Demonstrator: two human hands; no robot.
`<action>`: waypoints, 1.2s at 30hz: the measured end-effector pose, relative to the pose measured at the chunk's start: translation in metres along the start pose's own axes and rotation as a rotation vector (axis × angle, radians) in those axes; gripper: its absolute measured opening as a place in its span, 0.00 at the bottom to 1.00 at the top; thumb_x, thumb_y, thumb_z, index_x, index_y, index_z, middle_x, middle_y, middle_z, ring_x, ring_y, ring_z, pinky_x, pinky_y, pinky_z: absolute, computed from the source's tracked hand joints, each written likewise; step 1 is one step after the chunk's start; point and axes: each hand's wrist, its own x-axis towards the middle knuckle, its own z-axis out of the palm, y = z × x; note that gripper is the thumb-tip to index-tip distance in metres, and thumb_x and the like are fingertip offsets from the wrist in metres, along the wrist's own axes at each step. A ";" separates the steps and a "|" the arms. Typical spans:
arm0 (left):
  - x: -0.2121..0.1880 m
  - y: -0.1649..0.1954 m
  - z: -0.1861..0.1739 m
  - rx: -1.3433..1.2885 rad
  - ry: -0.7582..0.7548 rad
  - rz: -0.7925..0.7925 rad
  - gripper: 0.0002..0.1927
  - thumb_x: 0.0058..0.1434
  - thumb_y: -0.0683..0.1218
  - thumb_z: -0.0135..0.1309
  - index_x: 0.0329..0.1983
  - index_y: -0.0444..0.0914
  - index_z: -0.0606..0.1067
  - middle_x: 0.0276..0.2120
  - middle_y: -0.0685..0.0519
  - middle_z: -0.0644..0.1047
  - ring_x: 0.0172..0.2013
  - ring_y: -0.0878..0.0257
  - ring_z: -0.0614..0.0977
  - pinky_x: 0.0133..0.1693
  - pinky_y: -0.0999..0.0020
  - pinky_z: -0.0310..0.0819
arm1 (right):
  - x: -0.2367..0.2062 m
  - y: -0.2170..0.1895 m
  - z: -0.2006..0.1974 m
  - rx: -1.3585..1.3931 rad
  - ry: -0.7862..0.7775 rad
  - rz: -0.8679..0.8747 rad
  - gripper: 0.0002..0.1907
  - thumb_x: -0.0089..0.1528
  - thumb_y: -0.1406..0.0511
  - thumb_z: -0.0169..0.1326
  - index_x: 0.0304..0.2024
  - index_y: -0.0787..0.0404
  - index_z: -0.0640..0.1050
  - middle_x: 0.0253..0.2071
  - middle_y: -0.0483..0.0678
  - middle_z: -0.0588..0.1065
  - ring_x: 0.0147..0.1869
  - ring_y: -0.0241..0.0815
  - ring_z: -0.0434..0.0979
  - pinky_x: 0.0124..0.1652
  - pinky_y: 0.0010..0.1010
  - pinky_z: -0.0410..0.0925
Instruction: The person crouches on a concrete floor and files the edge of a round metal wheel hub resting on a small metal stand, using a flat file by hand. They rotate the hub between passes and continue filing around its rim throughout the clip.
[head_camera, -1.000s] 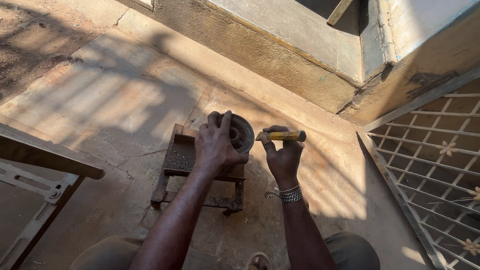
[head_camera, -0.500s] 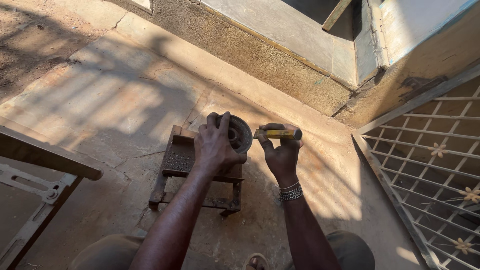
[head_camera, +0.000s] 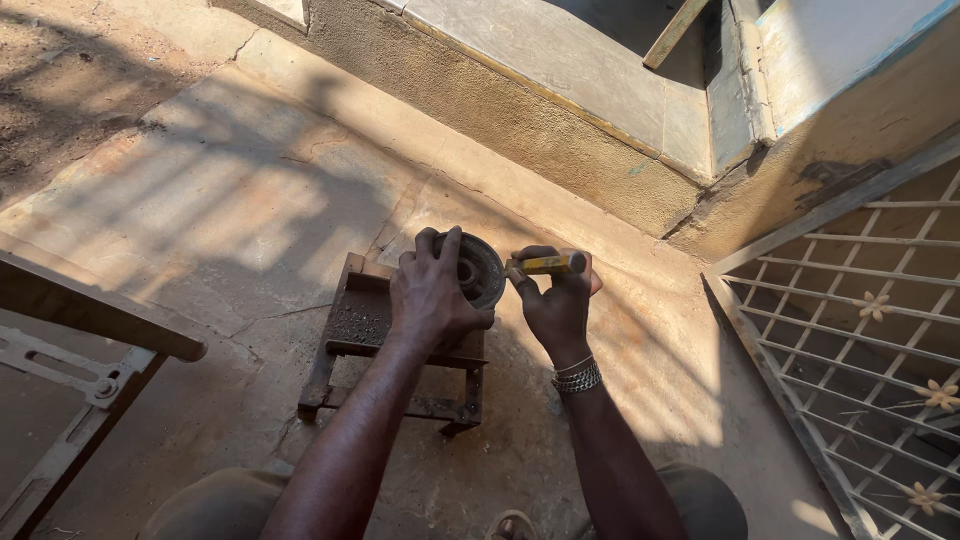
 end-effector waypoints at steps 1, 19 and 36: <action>0.000 -0.001 0.000 -0.003 -0.006 -0.005 0.71 0.33 0.65 0.78 0.77 0.46 0.51 0.66 0.38 0.55 0.58 0.41 0.69 0.57 0.41 0.71 | 0.002 -0.001 0.000 0.167 0.008 0.025 0.11 0.60 0.70 0.64 0.45 0.59 0.80 0.46 0.46 0.81 0.55 0.37 0.83 0.55 0.31 0.75; -0.004 0.003 -0.005 -0.018 -0.006 -0.009 0.70 0.32 0.63 0.78 0.76 0.45 0.51 0.66 0.38 0.56 0.59 0.40 0.68 0.57 0.40 0.69 | 0.014 0.012 0.008 0.300 0.095 -0.050 0.10 0.64 0.69 0.61 0.47 0.59 0.77 0.51 0.45 0.80 0.58 0.39 0.80 0.58 0.32 0.73; -0.005 0.001 -0.006 0.008 0.020 0.003 0.69 0.31 0.64 0.77 0.75 0.43 0.53 0.65 0.38 0.58 0.56 0.40 0.71 0.54 0.41 0.73 | 0.007 0.007 0.017 0.101 -0.041 0.000 0.10 0.62 0.71 0.63 0.46 0.60 0.79 0.47 0.47 0.84 0.52 0.42 0.84 0.53 0.36 0.71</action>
